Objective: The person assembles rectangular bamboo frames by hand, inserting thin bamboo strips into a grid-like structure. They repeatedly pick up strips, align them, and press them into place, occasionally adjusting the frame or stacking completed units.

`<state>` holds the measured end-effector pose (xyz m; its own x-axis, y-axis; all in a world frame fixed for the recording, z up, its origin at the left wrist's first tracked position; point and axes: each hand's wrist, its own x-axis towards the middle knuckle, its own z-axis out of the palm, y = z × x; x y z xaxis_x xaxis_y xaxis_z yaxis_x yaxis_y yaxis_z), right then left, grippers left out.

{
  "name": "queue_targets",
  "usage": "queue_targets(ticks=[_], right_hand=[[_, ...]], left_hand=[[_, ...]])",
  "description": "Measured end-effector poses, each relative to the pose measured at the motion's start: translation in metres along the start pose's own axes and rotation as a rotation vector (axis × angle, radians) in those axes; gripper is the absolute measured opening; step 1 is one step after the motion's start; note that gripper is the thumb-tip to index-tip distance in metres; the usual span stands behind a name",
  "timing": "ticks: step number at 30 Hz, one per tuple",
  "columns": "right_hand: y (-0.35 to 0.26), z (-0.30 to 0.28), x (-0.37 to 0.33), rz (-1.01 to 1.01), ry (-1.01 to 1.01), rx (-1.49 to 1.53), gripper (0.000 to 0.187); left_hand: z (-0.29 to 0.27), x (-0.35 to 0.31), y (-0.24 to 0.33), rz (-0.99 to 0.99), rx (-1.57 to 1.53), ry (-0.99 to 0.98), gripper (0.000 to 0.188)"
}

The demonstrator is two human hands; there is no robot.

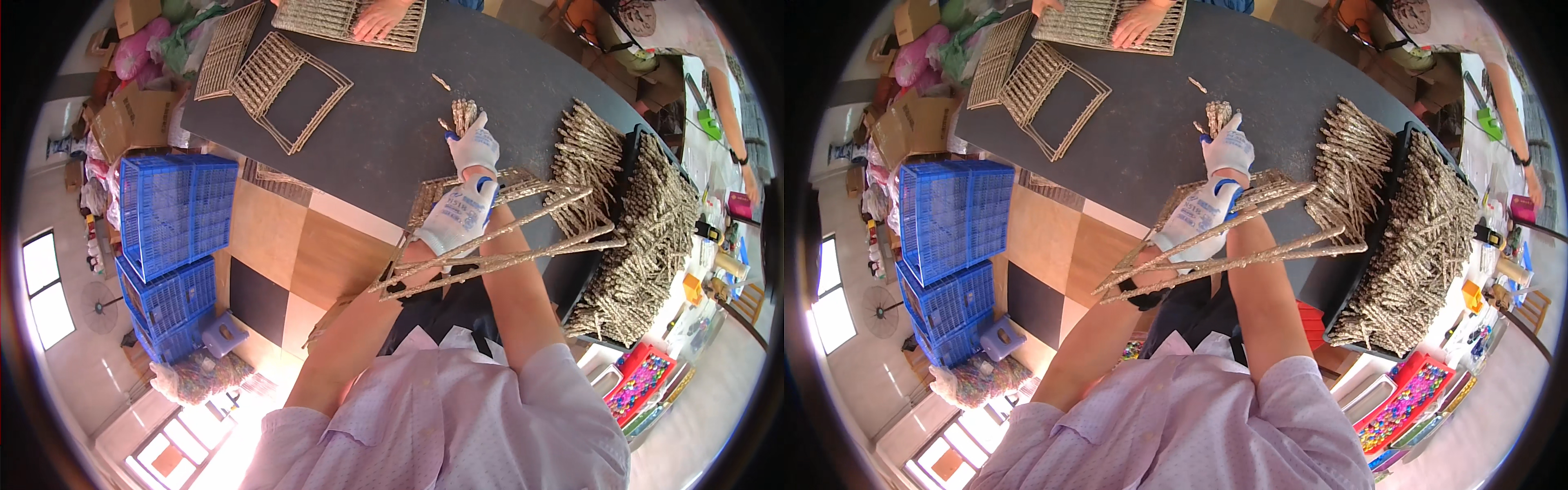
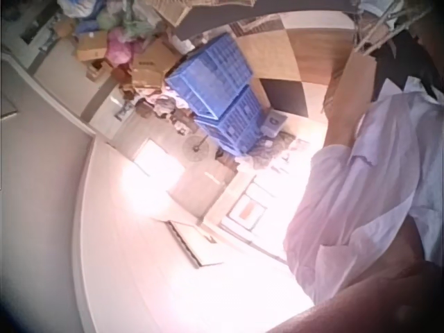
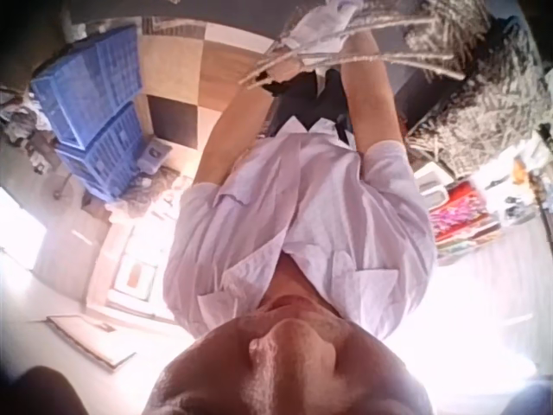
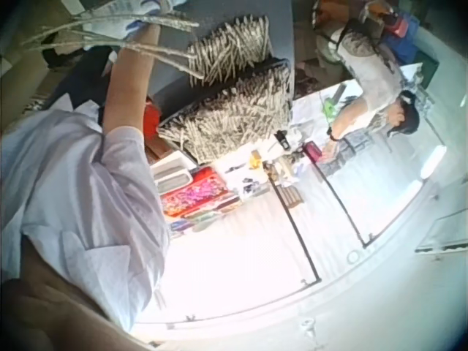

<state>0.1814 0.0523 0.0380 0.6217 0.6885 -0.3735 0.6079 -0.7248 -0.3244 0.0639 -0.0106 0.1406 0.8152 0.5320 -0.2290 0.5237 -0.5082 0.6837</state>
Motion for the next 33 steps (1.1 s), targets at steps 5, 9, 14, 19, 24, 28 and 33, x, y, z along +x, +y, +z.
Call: queue_targets(ticks=[5,9,14,19,24,28,33], right_hand=[[-0.002,0.012,-0.007,-0.032,0.076,-0.044,0.076],[0.021,0.027,-0.025,-0.709,-0.216,0.666,0.023],[0.057,0.09,0.009,-0.978,-0.3,0.028,0.03],[0.07,0.143,0.022,-0.835,-0.369,0.883,0.032],[0.03,0.082,-0.008,-0.489,-0.19,0.867,0.036],[0.004,0.039,-0.025,-0.262,-0.013,0.889,0.04],[-0.016,0.035,-0.01,-0.288,0.089,1.058,0.047]], left_hand=[[-0.014,0.007,-0.004,0.067,-0.076,0.25,0.036],[-0.046,0.036,-0.025,0.042,0.077,0.188,0.044],[-0.056,0.046,-0.039,0.144,0.043,0.152,0.041],[-0.049,0.032,-0.025,0.137,0.118,0.212,0.039],[-0.057,0.008,-0.022,-0.034,-0.19,0.34,0.04],[-0.062,-0.009,-0.031,-0.046,-0.178,0.252,0.043],[-0.068,-0.02,-0.038,-0.063,-0.176,0.288,0.044]])
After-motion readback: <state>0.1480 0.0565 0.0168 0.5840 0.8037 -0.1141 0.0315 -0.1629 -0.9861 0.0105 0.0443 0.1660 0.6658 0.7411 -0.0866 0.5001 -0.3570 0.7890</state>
